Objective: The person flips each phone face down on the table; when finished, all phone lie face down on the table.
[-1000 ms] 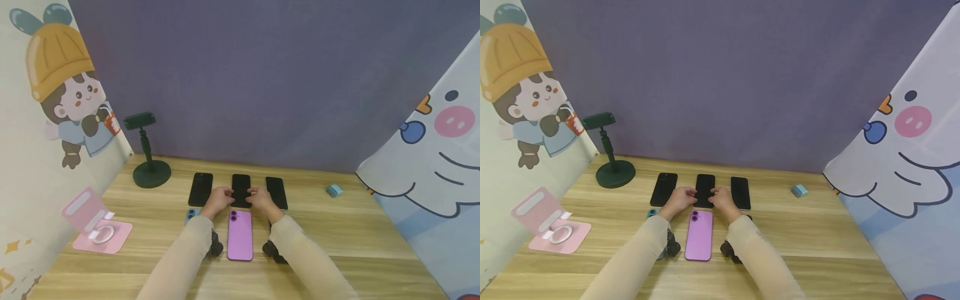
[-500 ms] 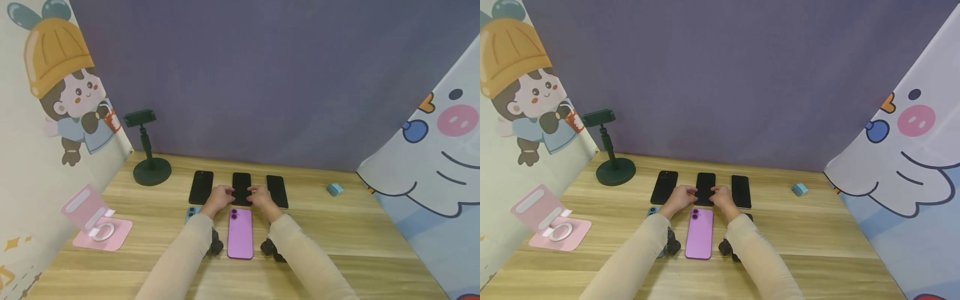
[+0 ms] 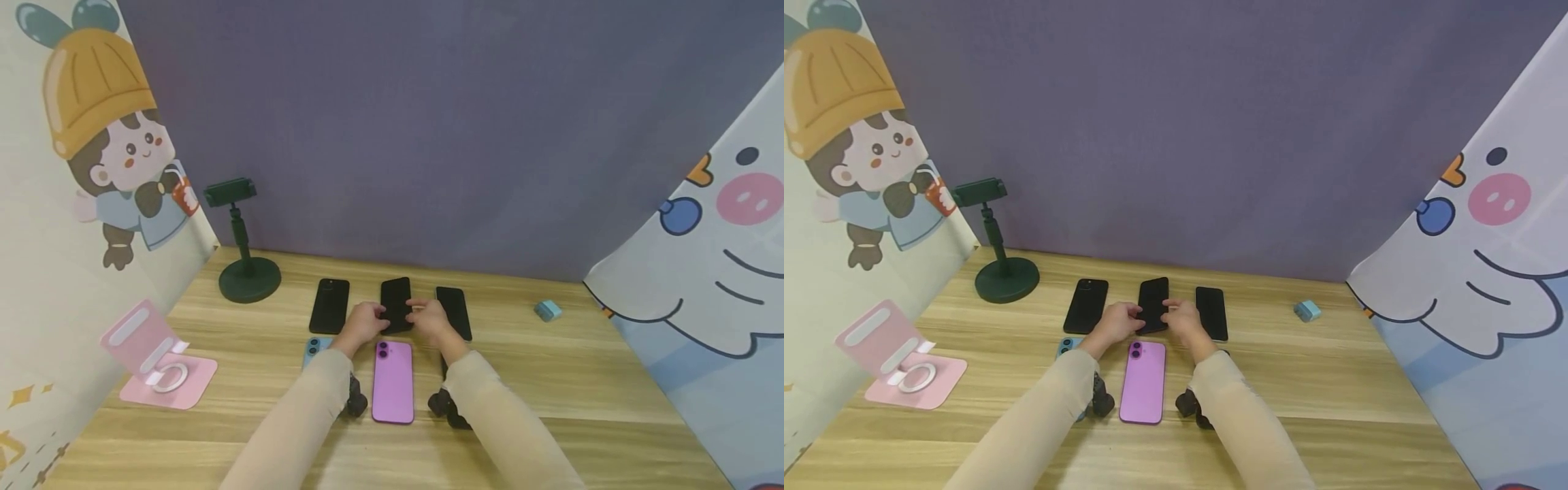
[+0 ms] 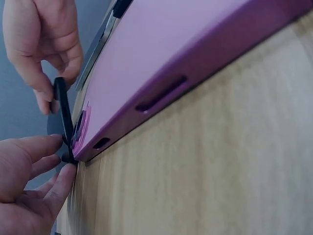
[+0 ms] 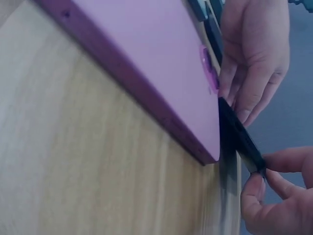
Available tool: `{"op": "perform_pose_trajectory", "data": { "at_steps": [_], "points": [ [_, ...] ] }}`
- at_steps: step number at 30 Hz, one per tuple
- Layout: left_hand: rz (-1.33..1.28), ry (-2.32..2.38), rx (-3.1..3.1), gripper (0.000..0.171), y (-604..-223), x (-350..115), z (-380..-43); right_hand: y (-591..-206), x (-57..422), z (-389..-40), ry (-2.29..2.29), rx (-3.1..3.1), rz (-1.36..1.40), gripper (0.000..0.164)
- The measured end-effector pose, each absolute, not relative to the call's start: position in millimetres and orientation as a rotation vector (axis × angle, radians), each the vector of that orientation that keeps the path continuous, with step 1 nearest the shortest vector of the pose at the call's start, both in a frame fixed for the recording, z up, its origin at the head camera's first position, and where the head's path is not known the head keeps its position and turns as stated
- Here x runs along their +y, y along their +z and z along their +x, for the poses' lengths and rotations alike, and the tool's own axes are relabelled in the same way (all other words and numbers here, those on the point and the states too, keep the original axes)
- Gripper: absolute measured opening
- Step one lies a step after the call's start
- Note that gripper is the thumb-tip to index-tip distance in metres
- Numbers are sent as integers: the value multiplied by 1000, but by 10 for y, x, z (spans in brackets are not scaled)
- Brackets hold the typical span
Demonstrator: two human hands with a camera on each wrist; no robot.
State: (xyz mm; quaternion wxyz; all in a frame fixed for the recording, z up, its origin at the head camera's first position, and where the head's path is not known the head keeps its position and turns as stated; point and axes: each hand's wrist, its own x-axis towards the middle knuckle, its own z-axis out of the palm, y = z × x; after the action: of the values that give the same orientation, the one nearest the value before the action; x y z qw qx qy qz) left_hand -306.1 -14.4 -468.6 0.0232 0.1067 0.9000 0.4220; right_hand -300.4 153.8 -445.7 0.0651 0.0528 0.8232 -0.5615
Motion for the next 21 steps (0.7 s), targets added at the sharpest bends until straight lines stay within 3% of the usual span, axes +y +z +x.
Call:
{"op": "perform_pose_trajectory", "data": {
  "at_steps": [21],
  "points": [
    [367, 1657, 2601, 36, -4696, -45, -3005, -4355, 1558, -2972, -2018, 2203, 116, 41]
  ]
}}
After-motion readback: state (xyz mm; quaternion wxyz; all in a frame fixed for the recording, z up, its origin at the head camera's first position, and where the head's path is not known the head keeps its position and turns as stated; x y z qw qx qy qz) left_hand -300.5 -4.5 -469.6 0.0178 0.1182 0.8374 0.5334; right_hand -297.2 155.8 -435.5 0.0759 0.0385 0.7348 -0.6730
